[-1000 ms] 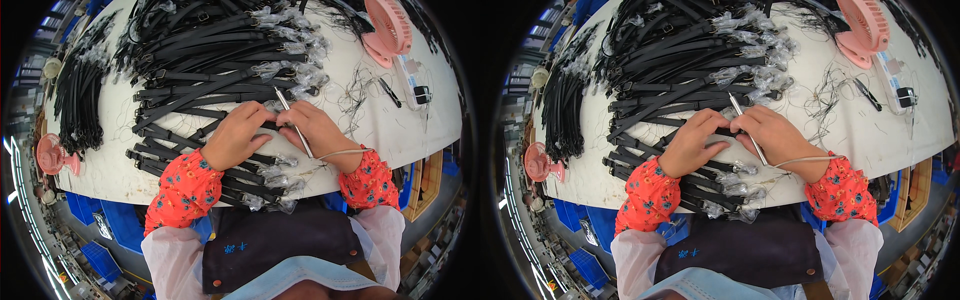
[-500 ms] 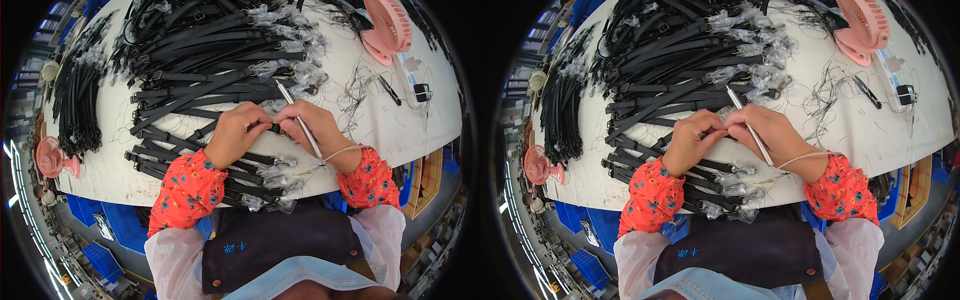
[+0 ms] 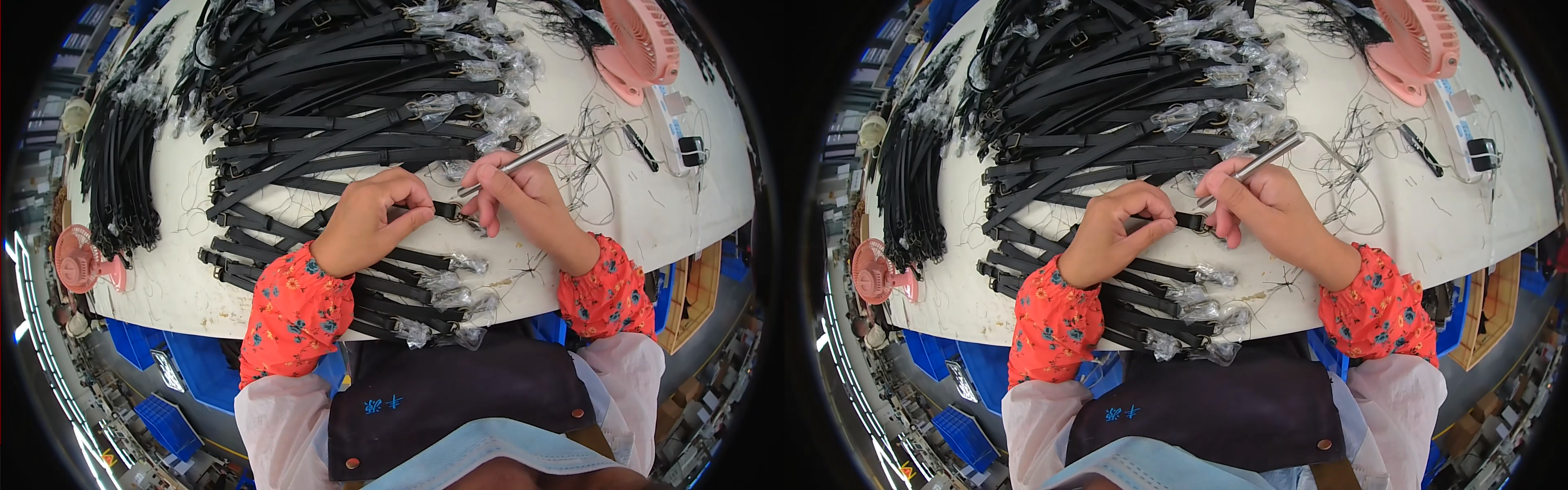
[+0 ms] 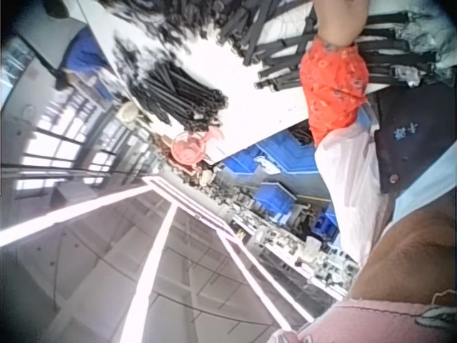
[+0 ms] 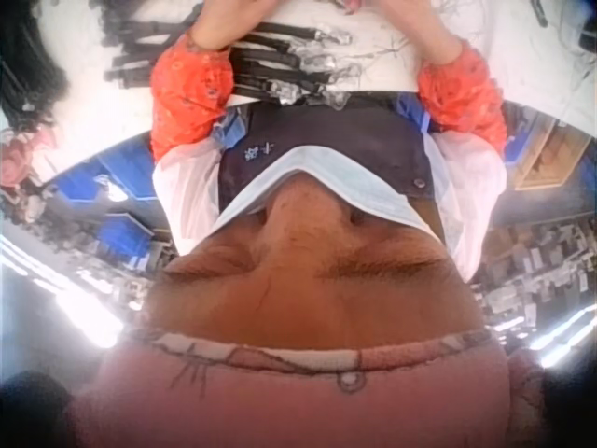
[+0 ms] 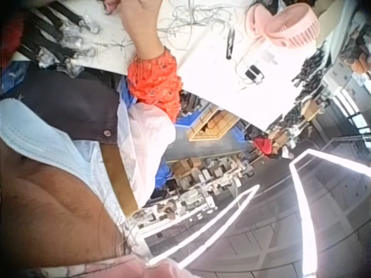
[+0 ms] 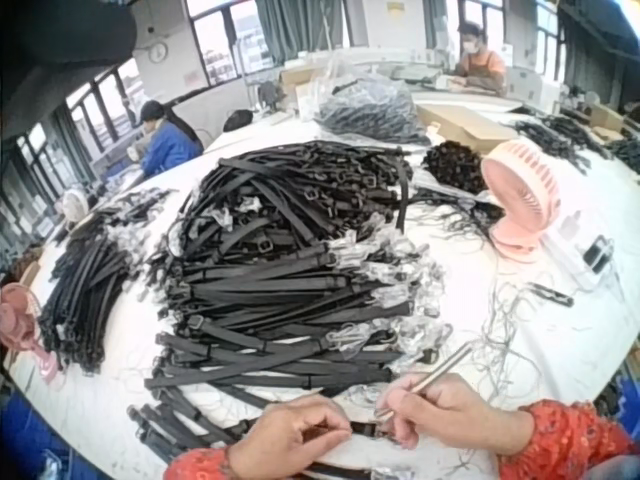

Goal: The person uses a metal tool to attach metal hardware to the ends of black leather belts. They work on a white table in a factory setting, handling the belts one by one and placing the finished items into a pile.

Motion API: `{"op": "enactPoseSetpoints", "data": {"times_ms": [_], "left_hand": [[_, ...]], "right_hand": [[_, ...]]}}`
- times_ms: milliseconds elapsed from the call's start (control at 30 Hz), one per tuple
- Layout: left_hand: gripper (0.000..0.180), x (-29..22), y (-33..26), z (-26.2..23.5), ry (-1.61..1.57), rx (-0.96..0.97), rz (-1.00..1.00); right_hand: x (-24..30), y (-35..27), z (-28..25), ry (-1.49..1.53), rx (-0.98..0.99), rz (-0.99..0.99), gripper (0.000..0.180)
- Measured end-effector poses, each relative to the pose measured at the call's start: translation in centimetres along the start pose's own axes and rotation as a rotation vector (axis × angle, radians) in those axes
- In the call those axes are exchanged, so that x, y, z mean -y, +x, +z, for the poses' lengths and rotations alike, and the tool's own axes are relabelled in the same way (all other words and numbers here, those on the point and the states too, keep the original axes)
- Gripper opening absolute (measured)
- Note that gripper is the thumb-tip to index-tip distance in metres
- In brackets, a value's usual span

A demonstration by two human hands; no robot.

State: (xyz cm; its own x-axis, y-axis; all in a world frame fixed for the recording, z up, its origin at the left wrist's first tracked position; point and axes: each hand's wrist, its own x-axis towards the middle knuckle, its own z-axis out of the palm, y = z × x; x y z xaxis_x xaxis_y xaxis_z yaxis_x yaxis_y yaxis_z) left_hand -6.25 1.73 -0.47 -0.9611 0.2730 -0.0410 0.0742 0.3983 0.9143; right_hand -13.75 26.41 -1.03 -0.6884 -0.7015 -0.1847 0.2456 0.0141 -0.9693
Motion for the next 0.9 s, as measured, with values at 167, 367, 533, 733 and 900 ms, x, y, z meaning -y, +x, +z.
{"op": "enactPoseSetpoints", "data": {"times_ms": [167,367,533,733,900], "left_hand": [[0.007,0.5,-0.1,-0.4,0.013,0.035,0.045],[0.007,0.3,0.0,-0.6,-0.002,0.049,0.053],[0.007,0.4,-0.1,-0.6,-0.012,0.051,0.047],[0.006,0.2,-0.1,-0.6,-0.006,0.056,0.039],[0.012,0.7,-0.4,-1.3,0.071,0.159,0.087]], "right_hand": [[0.3,0.0,0.7,-0.053,0.026,0.008,0.040],[-0.3,-0.1,0.7,-0.066,0.031,0.008,0.038],[0.0,0.0,0.8,-0.085,0.036,0.036,0.037],[0.1,0.0,0.9,-0.076,0.042,0.036,0.036],[0.2,-0.1,1.0,-0.048,0.035,0.051,0.036]]}}
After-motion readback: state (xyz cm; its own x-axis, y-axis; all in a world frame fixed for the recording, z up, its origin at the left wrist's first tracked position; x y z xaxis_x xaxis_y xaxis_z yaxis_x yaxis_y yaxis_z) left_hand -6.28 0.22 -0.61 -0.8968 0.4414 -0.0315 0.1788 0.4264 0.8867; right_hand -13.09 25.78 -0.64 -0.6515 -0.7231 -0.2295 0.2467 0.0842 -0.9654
